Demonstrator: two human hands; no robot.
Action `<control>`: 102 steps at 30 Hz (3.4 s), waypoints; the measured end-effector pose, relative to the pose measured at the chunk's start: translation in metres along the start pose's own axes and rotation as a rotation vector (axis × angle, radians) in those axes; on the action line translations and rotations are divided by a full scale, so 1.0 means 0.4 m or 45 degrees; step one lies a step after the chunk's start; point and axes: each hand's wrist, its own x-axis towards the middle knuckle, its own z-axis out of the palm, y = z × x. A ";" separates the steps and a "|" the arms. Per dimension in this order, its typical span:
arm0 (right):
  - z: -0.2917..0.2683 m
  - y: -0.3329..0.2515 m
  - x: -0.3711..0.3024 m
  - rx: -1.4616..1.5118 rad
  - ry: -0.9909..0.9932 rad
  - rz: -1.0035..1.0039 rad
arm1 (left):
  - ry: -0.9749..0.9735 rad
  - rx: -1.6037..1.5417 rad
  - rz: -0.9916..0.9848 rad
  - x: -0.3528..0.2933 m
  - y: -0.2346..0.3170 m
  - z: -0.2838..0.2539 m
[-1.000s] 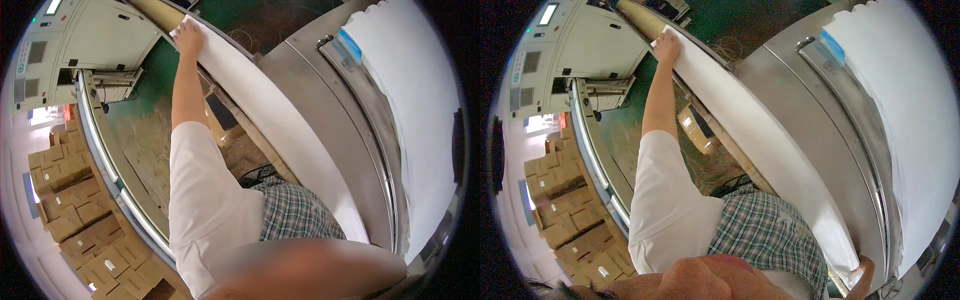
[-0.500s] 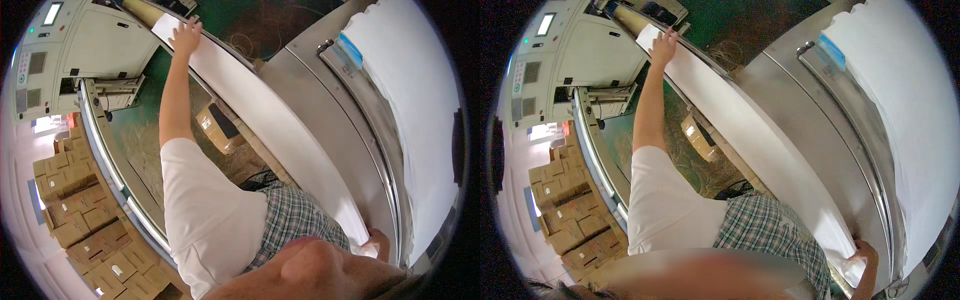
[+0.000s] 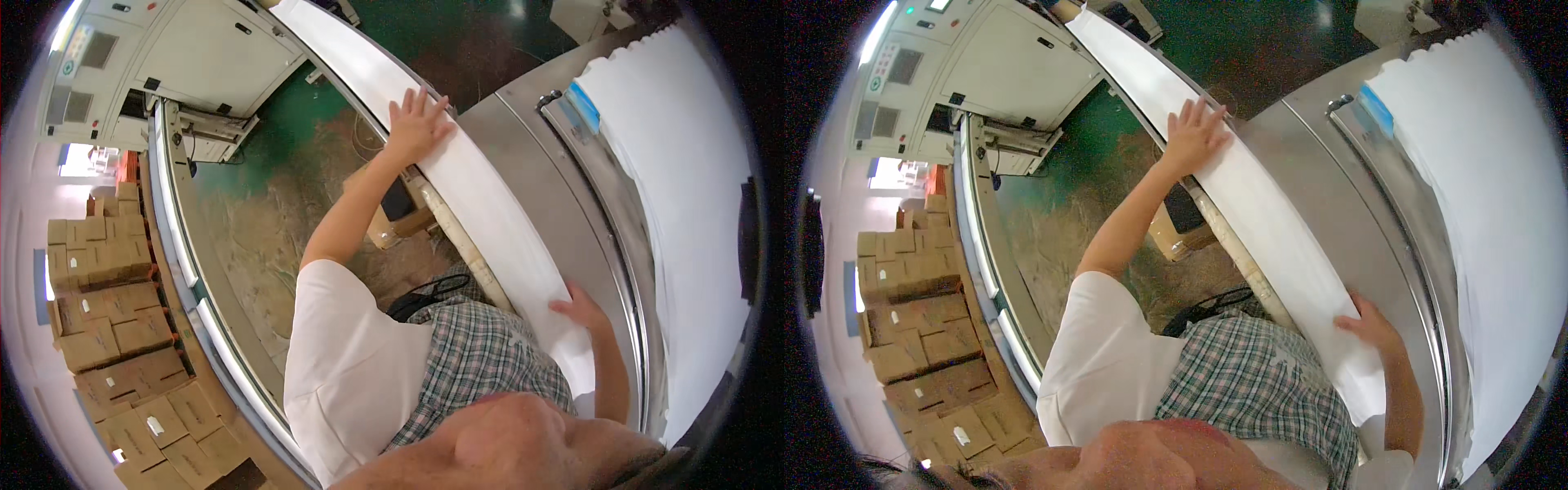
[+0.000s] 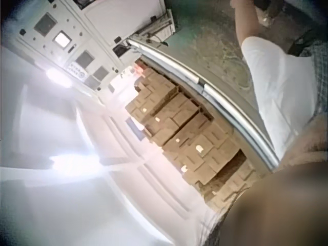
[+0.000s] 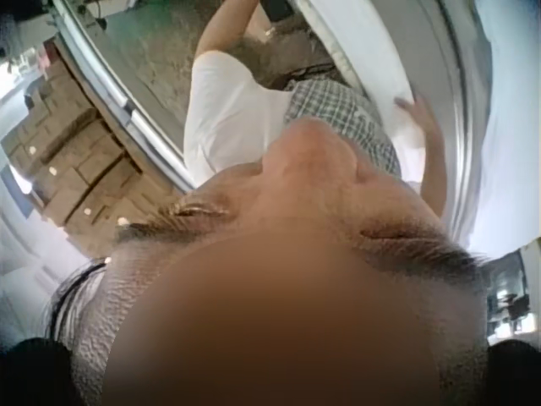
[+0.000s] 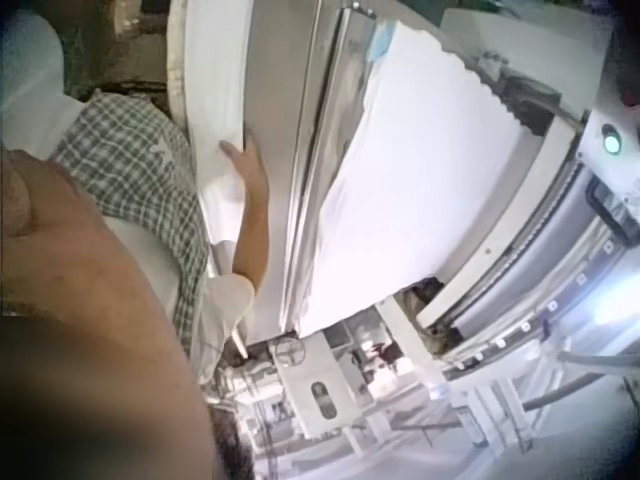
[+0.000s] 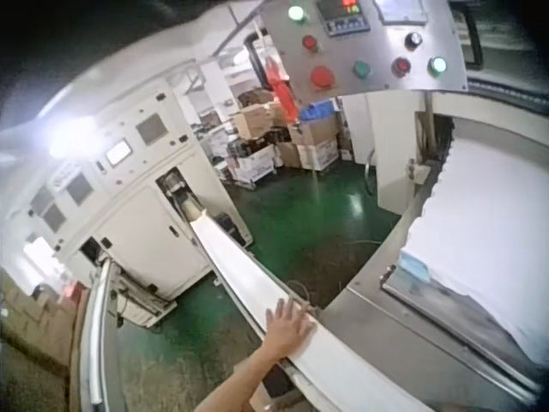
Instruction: Operating and adjusting paper on a large industrial machine in a paper mill.
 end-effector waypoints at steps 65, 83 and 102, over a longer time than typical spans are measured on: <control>-0.102 0.773 -0.338 1.279 1.826 0.149 | -0.235 -2.018 -0.353 0.686 0.531 0.343; -0.302 0.208 -0.136 0.158 1.583 -0.399 | -0.464 -0.209 1.229 0.469 0.916 0.149; -0.451 0.775 -0.573 -0.528 1.432 0.486 | -0.839 0.222 0.774 0.413 1.028 0.073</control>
